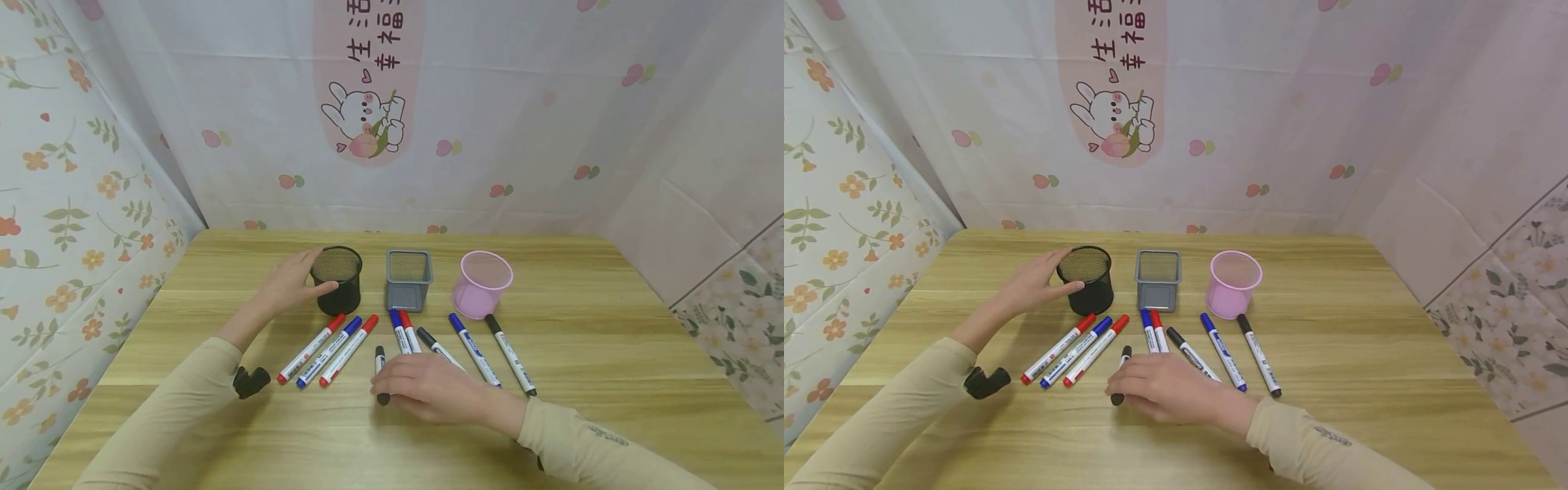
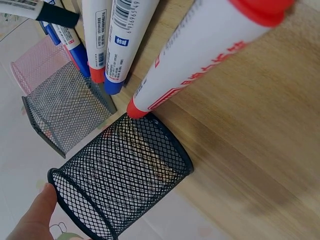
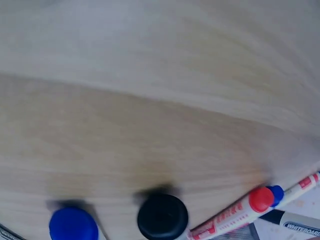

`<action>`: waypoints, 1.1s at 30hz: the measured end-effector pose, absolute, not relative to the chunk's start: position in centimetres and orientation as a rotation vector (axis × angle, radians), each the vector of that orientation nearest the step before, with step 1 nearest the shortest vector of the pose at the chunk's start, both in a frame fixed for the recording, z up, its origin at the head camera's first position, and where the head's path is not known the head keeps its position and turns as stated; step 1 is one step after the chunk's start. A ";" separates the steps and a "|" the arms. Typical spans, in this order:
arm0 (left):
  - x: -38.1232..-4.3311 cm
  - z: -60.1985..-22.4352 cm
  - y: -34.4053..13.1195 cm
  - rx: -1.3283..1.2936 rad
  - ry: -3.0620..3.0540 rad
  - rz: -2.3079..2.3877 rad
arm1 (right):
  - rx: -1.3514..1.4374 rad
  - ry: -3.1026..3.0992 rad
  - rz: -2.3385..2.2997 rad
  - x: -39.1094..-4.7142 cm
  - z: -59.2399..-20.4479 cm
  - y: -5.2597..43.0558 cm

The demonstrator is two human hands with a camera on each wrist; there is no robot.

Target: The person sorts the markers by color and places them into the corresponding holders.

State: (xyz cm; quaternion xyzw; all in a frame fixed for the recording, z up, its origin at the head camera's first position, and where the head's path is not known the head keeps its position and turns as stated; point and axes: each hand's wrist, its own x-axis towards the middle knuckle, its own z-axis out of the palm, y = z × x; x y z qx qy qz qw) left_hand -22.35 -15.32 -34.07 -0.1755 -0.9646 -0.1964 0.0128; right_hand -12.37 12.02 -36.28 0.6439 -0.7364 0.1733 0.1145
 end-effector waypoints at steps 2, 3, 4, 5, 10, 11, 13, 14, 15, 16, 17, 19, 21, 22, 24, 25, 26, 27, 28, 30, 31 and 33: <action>-22.4 -34.1 -15.4 -0.546 -3.002 -0.612 | 1.877 -2.167 0.614 -12.4 -35.9 12.0; -22.3 -34.1 -15.4 -0.545 -3.002 -0.612 | 1.870 -2.172 0.664 -12.4 -35.7 12.0; -22.4 -34.1 -15.5 -0.547 -3.002 -0.611 | 1.858 -2.190 0.716 -12.4 -35.6 12.0; -22.4 -34.2 -15.5 -0.549 -3.002 -0.608 | 1.843 -2.209 0.767 -12.3 -35.5 12.0; -22.3 -34.2 -15.6 -0.547 -3.003 -0.606 | 1.738 -2.330 0.988 -12.2 -34.9 12.1; -22.2 -34.2 -15.6 -0.544 -3.005 -0.607 | 1.714 -2.345 1.015 -12.3 -34.9 12.2; -22.2 -34.2 -15.6 -0.539 -3.009 -0.606 | 1.664 -2.365 1.061 -12.3 -34.7 12.2; -22.2 -34.2 -15.6 -0.536 -3.012 -0.607 | 1.643 -2.363 1.076 -12.4 -34.7 12.2; -22.1 -34.2 -15.7 -0.533 -3.014 -0.608 | 1.619 -2.365 1.098 -12.5 -34.6 12.2; -22.1 -34.2 -15.7 -0.531 -3.015 -0.613 | 1.599 -2.373 1.124 -12.5 -34.5 12.2; -22.1 -34.1 -15.7 -0.531 -3.017 -0.613 | 1.576 -2.378 1.152 -12.5 -34.4 12.2; -22.1 -34.1 -15.7 -0.527 -3.020 -0.621 | 1.530 -2.378 1.217 -12.6 -33.9 12.2; -22.1 -34.0 -15.7 -0.524 -3.022 -0.627 | 1.486 -2.369 1.282 -12.6 -33.2 12.1; -22.1 -34.0 -15.7 -0.526 -3.022 -0.629 | 1.469 -2.355 1.304 -12.5 -32.7 12.0; -22.2 -34.0 -15.7 -0.531 -3.023 -0.625 | 1.433 -2.321 1.343 -12.4 -31.7 11.9; -22.2 -34.0 -15.7 -0.534 -3.023 -0.625 | 1.406 -2.316 1.360 -12.3 -31.2 11.8; -22.2 -33.9 -15.6 -0.536 -3.024 -0.622 | 1.381 -2.316 1.372 -12.2 -30.7 11.7; -22.2 -33.9 -15.6 -0.538 -3.024 -0.618 | 1.355 -2.321 1.385 -12.1 -30.3 11.7; -22.2 -33.9 -15.6 -0.540 -3.024 -0.617 | 1.314 -2.342 1.401 -12.1 -29.9 11.7; -22.3 -33.9 -15.5 -0.540 -3.025 -0.617 | 1.235 -2.378 1.417 -12.1 -29.5 11.7; -22.3 -33.9 -15.5 -0.538 -3.027 -0.616 | 1.201 -2.393 1.413 -12.1 -29.4 11.7; -22.3 -33.9 -15.5 -0.536 -3.029 -0.612 | 1.164 -2.393 1.416 -12.4 -29.3 11.7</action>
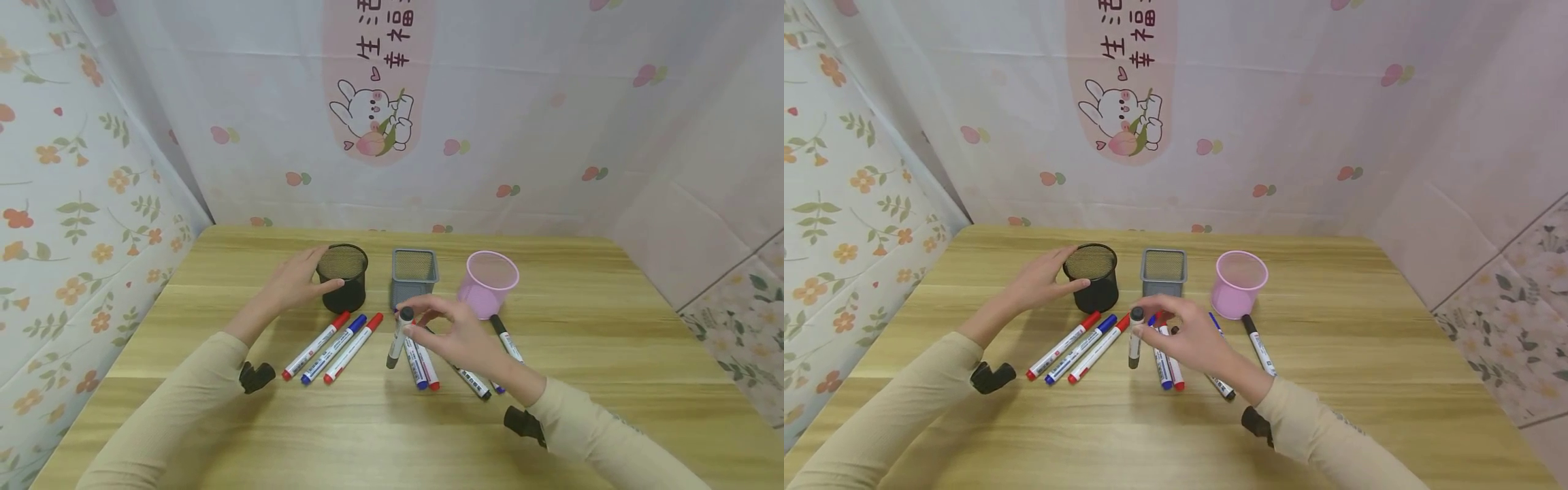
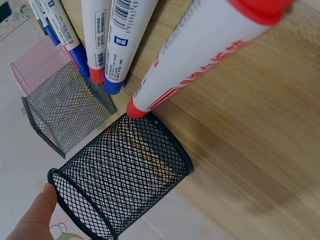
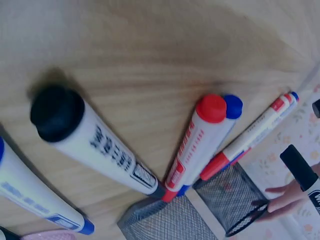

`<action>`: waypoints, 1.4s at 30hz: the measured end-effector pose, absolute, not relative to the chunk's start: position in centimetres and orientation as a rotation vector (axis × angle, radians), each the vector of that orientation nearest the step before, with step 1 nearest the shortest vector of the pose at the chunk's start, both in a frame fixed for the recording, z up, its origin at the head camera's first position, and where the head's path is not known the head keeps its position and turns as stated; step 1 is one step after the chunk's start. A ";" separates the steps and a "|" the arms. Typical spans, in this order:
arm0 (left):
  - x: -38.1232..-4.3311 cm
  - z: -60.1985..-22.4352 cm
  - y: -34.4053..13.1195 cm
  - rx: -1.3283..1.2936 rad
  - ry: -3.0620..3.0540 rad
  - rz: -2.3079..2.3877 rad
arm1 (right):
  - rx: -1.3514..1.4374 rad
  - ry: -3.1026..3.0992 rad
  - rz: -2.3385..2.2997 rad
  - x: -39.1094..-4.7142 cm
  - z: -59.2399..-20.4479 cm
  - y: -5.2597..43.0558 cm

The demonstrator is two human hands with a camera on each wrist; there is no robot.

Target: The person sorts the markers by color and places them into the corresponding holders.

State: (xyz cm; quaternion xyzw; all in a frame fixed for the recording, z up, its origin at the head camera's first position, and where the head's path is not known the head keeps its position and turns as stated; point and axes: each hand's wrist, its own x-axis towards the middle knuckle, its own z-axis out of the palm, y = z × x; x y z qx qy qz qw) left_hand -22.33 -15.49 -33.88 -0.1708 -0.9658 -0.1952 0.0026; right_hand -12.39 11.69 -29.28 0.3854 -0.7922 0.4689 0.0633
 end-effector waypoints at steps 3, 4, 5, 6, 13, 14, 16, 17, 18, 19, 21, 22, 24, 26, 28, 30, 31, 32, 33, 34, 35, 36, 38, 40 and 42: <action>-22.4 -33.9 -15.4 -0.533 -3.029 -0.611 | 1.135 -2.374 1.428 -13.3 -29.9 11.8; -22.4 -34.0 -15.4 -0.533 -3.027 -0.609 | 1.133 -2.366 1.433 -13.6 -30.2 11.9; -22.4 -34.0 -15.4 -0.533 -3.025 -0.611 | 1.132 -2.357 1.438 -14.0 -30.4 11.9; -22.5 -34.0 -15.4 -0.533 -3.024 -0.613 | 1.128 -2.353 1.438 -14.3 -30.6 12.0; -22.5 -34.1 -15.5 -0.532 -3.021 -0.629 | 1.158 -2.276 1.471 -15.7 -30.5 11.9; -22.5 -34.1 -15.5 -0.529 -3.023 -0.629 | 1.153 -2.272 1.475 -15.7 -30.3 11.8; -22.5 -34.0 -15.4 -0.526 -3.022 -0.630 | 1.135 -2.269 1.477 -15.7 -29.9 11.7; -22.4 -34.0 -15.4 -0.524 -3.021 -0.633 | 1.128 -2.265 1.476 -15.6 -29.6 11.6; -22.4 -34.0 -15.4 -0.525 -3.018 -0.634 | 1.120 -2.260 1.475 -15.5 -29.2 11.4; -22.3 -33.9 -15.4 -0.524 -3.015 -0.637 | 1.112 -2.258 1.468 -15.3 -28.7 11.2; -22.3 -33.9 -15.3 -0.524 -3.015 -0.646 | 1.103 -2.251 1.461 -15.0 -27.9 10.9; -22.3 -33.9 -15.3 -0.525 -3.015 -0.649 | 1.098 -2.249 1.461 -14.8 -27.5 10.7; -22.2 -33.8 -15.3 -0.523 -3.021 -0.650 | 1.078 -2.257 1.454 -14.7 -27.0 10.4; -22.3 -33.9 -15.3 -0.524 -3.024 -0.649 | 1.059 -2.267 1.454 -14.8 -26.8 10.3; -22.3 -33.9 -15.4 -0.524 -3.018 -0.646 | 1.038 -2.277 1.447 -14.9 -26.6 10.1; -22.3 -33.9 -15.4 -0.523 -3.016 -0.641 | 1.016 -2.289 1.436 -15.0 -26.3 9.9; -22.3 -34.0 -15.4 -0.523 -3.014 -0.636 | 1.008 -2.293 1.432 -14.9 -26.1 9.7; -22.3 -33.9 -15.4 -0.525 -3.015 -0.632 | 0.997 -2.298 1.427 -14.9 -26.0 9.6; -22.2 -33.9 -15.4 -0.523 -3.018 -0.628 | 0.984 -2.304 1.423 -15.0 -25.8 9.5; -22.2 -33.9 -15.4 -0.524 -3.021 -0.621 | 0.970 -2.311 1.420 -15.0 -25.7 9.4; -22.2 -33.8 -15.4 -0.523 -3.024 -0.619 | 0.959 -2.318 1.415 -15.0 -25.5 9.3; -22.2 -33.8 -15.4 -0.523 -3.028 -0.617 | 0.951 -2.319 1.415 -15.0 -25.4 9.2; -22.3 -33.8 -15.4 -0.520 -3.035 -0.613 | 0.936 -2.319 1.416 -15.1 -25.2 9.0; -22.3 -33.9 -15.4 -0.515 -3.040 -0.617 | 0.938 -2.311 1.420 -15.2 -25.0 8.9; -22.4 -33.9 -15.4 -0.509 -3.041 -0.624 | 0.943 -2.302 1.424 -15.5 -25.0 8.7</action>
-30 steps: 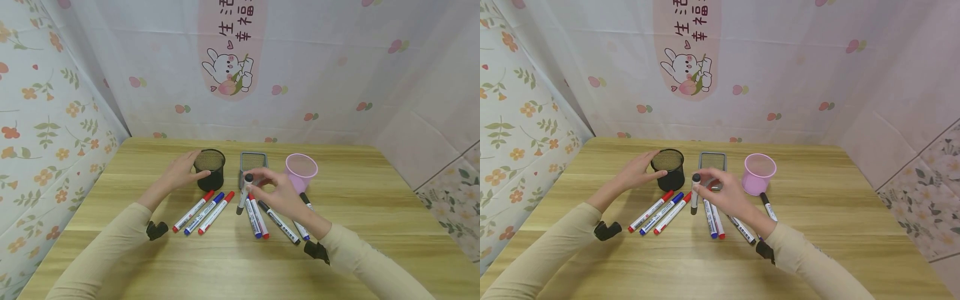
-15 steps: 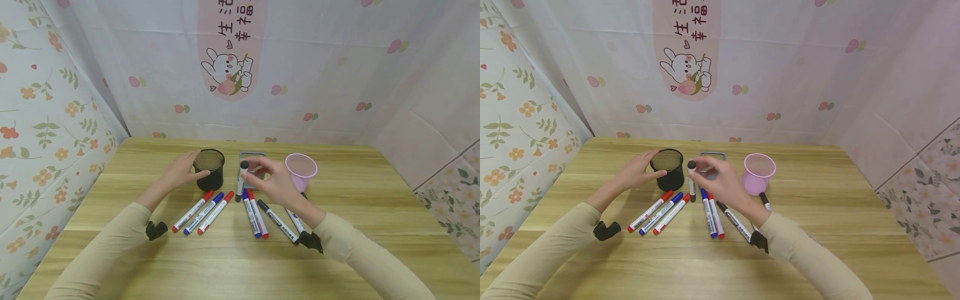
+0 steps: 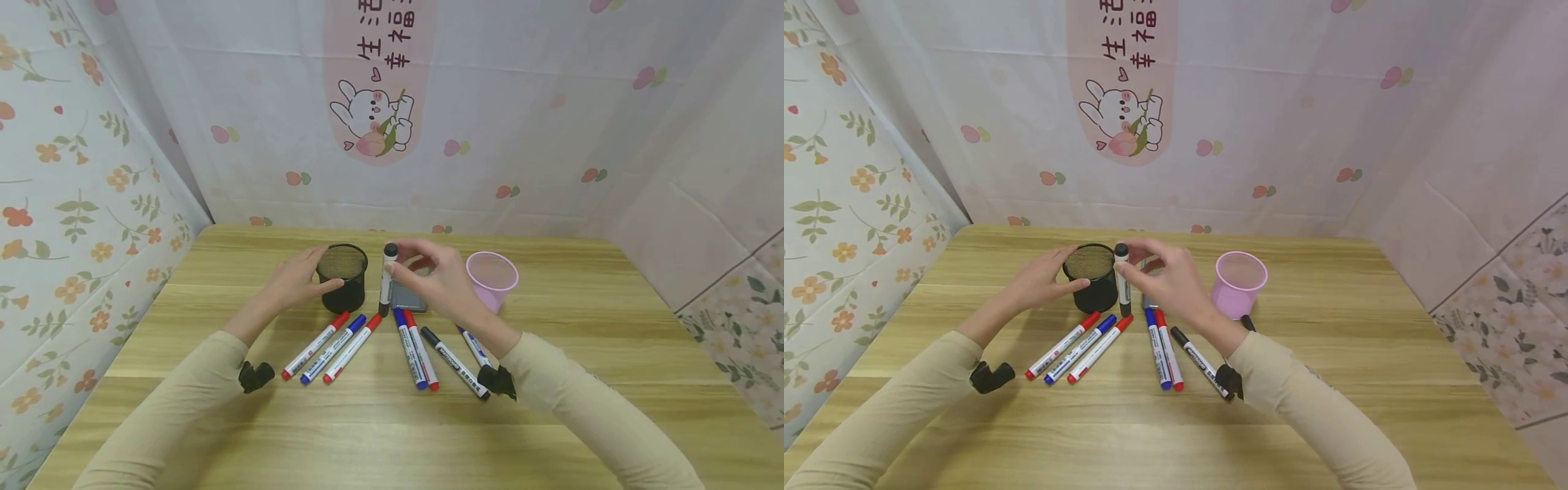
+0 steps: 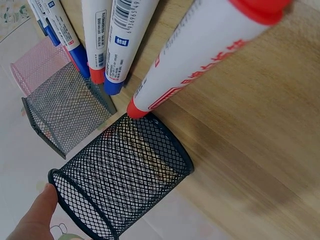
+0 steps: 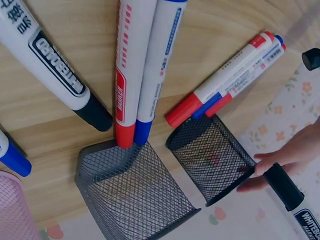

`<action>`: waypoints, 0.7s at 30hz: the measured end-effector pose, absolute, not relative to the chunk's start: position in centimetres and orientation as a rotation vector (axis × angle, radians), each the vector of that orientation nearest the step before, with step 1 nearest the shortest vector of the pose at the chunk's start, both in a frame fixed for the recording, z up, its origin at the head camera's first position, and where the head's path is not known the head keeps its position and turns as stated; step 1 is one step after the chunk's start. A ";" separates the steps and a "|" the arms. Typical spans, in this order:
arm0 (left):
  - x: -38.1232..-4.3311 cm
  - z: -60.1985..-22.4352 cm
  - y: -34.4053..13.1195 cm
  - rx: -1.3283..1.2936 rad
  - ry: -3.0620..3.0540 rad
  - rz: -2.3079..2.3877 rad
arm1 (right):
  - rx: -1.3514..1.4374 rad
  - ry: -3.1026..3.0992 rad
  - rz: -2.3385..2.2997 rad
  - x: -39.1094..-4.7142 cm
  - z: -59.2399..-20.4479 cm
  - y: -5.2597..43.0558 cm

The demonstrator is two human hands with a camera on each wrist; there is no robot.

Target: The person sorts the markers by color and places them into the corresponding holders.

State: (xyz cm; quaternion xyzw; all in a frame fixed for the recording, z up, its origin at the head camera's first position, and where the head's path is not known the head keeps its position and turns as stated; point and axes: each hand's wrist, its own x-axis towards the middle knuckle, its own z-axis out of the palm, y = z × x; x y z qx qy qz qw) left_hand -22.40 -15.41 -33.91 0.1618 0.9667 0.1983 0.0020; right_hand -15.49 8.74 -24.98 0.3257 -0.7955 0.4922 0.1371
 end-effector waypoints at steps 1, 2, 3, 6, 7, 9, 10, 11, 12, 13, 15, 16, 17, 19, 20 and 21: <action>-22.4 -33.9 -15.4 0.505 3.034 0.623 | 0.943 -2.303 1.423 -15.6 -25.0 8.7; -22.4 -33.9 -15.4 0.508 3.034 0.624 | 0.944 -2.301 1.420 -15.7 -24.9 8.6; -22.4 -33.9 -15.4 0.507 3.035 0.627 | 0.947 -2.298 1.420 -16.1 -25.1 8.6; -22.4 -33.8 -15.4 0.513 3.038 0.626 | 0.942 -2.297 1.410 -17.3 -25.8 8.7; -22.4 -33.8 -15.3 0.515 3.039 0.629 | 0.939 -2.298 1.406 -17.6 -26.0 8.7; -22.4 -33.8 -15.3 0.517 3.041 0.634 | 0.947 -2.285 1.400 -18.5 -26.5 8.7; -22.4 -33.8 -15.3 0.518 3.041 0.636 | 0.951 -2.279 1.393 -18.6 -26.5 8.6; -22.4 -33.8 -15.3 0.517 3.040 0.640 | 0.955 -2.270 1.393 -18.8 -26.5 8.6; -22.4 -33.8 -15.3 0.519 3.040 0.642 | 0.955 -2.265 1.391 -18.9 -26.5 8.5; -22.4 -33.8 -15.3 0.519 3.040 0.642 | 0.956 -2.259 1.395 -19.0 -26.4 8.4; -22.4 -33.7 -15.3 0.516 3.039 0.644 | 0.952 -2.255 1.401 -19.2 -26.3 8.2; -22.4 -33.7 -15.3 0.517 3.038 0.644 | 0.944 -2.258 1.406 -19.3 -26.2 8.2; -22.4 -33.7 -15.3 0.520 3.037 0.644 | 0.937 -2.261 1.414 -19.4 -26.1 8.1; -22.3 -33.7 -15.3 0.518 3.032 0.643 | 0.926 -2.265 1.424 -19.6 -25.9 7.8; -22.3 -33.7 -15.4 0.516 3.030 0.642 | 0.922 -2.264 1.427 -19.8 -25.9 7.7; -22.4 -33.7 -15.4 0.515 3.027 0.641 | 0.922 -2.257 1.434 -20.0 -25.9 7.6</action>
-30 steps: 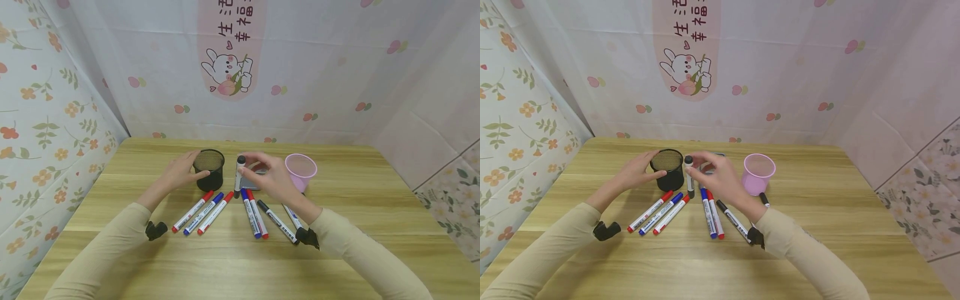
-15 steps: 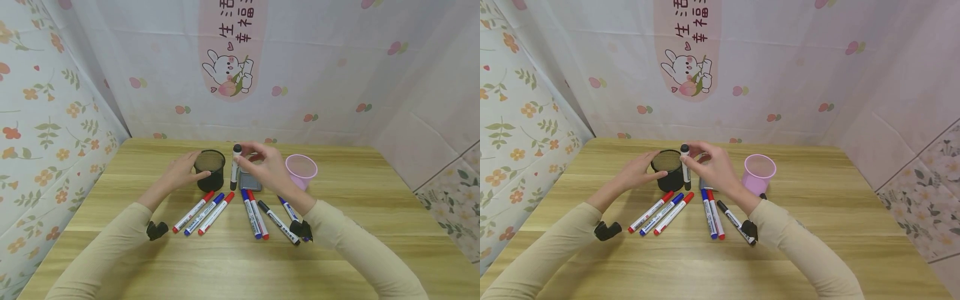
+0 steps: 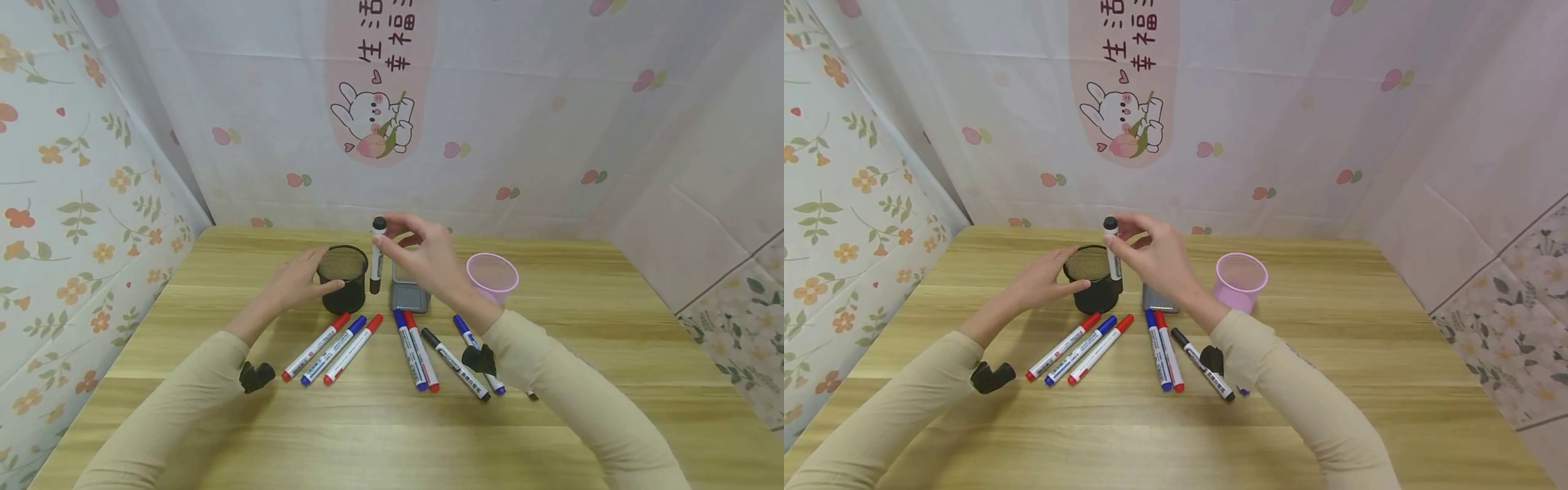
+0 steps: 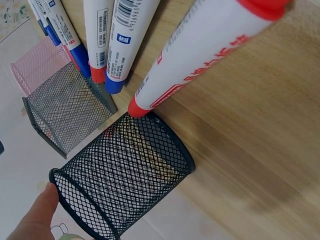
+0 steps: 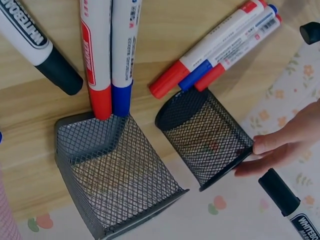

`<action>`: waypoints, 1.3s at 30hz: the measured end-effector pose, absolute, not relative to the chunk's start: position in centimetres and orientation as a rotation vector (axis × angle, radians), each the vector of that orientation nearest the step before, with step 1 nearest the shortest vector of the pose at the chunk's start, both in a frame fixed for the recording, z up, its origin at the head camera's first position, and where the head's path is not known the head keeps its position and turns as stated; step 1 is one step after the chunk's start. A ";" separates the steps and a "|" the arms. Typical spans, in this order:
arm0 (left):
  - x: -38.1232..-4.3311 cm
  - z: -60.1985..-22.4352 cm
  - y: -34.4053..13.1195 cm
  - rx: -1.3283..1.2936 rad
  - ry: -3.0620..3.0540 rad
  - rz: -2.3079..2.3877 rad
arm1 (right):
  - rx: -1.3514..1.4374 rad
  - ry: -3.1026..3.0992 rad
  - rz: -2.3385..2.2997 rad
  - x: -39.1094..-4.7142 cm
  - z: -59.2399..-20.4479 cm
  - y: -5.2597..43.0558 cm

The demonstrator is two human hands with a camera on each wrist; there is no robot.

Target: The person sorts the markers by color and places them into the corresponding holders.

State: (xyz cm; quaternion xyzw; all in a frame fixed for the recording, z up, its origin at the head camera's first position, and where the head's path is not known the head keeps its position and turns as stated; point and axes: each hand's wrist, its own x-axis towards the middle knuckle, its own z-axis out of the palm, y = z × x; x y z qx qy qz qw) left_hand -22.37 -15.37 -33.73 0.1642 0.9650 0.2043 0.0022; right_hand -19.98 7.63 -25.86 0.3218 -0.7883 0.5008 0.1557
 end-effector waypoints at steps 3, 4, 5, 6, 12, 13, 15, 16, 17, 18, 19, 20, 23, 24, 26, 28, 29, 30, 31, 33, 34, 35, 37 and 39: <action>-22.5 -33.7 -15.4 0.512 3.020 0.646 | 0.913 -2.245 1.439 -20.5 -25.8 7.3; -22.5 -33.8 -15.4 0.511 3.019 0.646 | 0.913 -2.243 1.440 -20.7 -25.7 7.1; -22.5 -33.8 -15.4 0.512 3.019 0.648 | 0.911 -2.244 1.439 -20.8 -25.7 7.0; -22.6 -33.8 -15.4 0.514 3.019 0.651 | 0.910 -2.247 1.431 -21.0 -25.6 6.9; -22.6 -33.8 -15.4 0.517 3.024 0.661 | 0.910 -2.259 1.378 -21.6 -25.4 6.4; -22.6 -33.8 -15.4 0.518 3.025 0.660 | 0.906 -2.261 1.379 -21.7 -25.4 6.3; -22.6 -33.8 -15.4 0.519 3.027 0.658 | 0.896 -2.266 1.381 -21.8 -25.3 6.1; -22.6 -33.8 -15.4 0.519 3.028 0.654 | 0.888 -2.270 1.381 -21.9 -25.3 6.1; -22.6 -33.7 -15.4 0.519 3.028 0.654 | 0.881 -2.274 1.379 -22.0 -25.3 6.0; -22.6 -33.7 -15.4 0.518 3.028 0.654 | 0.876 -2.277 1.372 -22.2 -25.3 5.9; -22.5 -33.7 -15.4 0.519 3.027 0.654 | 0.874 -2.279 1.368 -22.3 -25.3 5.9; -22.5 -33.7 -15.4 0.517 3.026 0.654 | 0.872 -2.277 1.362 -22.4 -25.3 5.8; -22.5 -33.6 -15.3 0.514 3.022 0.657 | 0.873 -2.269 1.352 -22.7 -25.3 5.5; -22.5 -33.6 -15.3 0.515 3.022 0.652 | 0.871 -2.268 1.355 -22.8 -25.2 5.5; -22.5 -33.6 -15.3 0.514 3.024 0.649 | 0.867 -2.267 1.365 -22.9 -25.2 5.3; -22.5 -33.6 -15.3 0.513 3.023 0.649 | 0.866 -2.263 1.371 -23.1 -25.2 5.1; -22.5 -33.7 -15.3 0.512 3.024 0.652 | 0.870 -2.256 1.372 -23.2 -25.2 4.9; -22.5 -33.7 -15.3 0.511 3.024 0.651 | 0.869 -2.254 1.375 -23.3 -25.2 4.8; -22.5 -33.7 -15.3 0.508 3.023 0.654 | 0.873 -2.249 1.372 -23.4 -25.2 4.7; -22.5 -33.8 -15.4 0.506 3.020 0.660 | 0.880 -2.237 1.365 -23.6 -25.3 4.5; -22.6 -33.8 -15.4 0.506 3.020 0.658 | 0.880 -2.236 1.362 -23.7 -25.3 4.3; -22.6 -33.8 -15.4 0.506 3.020 0.657 | 0.880 -2.237 1.358 -23.8 -25.4 4.2; -22.6 -33.8 -15.4 0.508 3.020 0.655 | 0.883 -2.236 1.354 -23.9 -25.5 4.0; -22.6 -33.8 -15.4 0.513 3.020 0.654 | 0.879 -2.240 1.358 -24.0 -25.7 3.8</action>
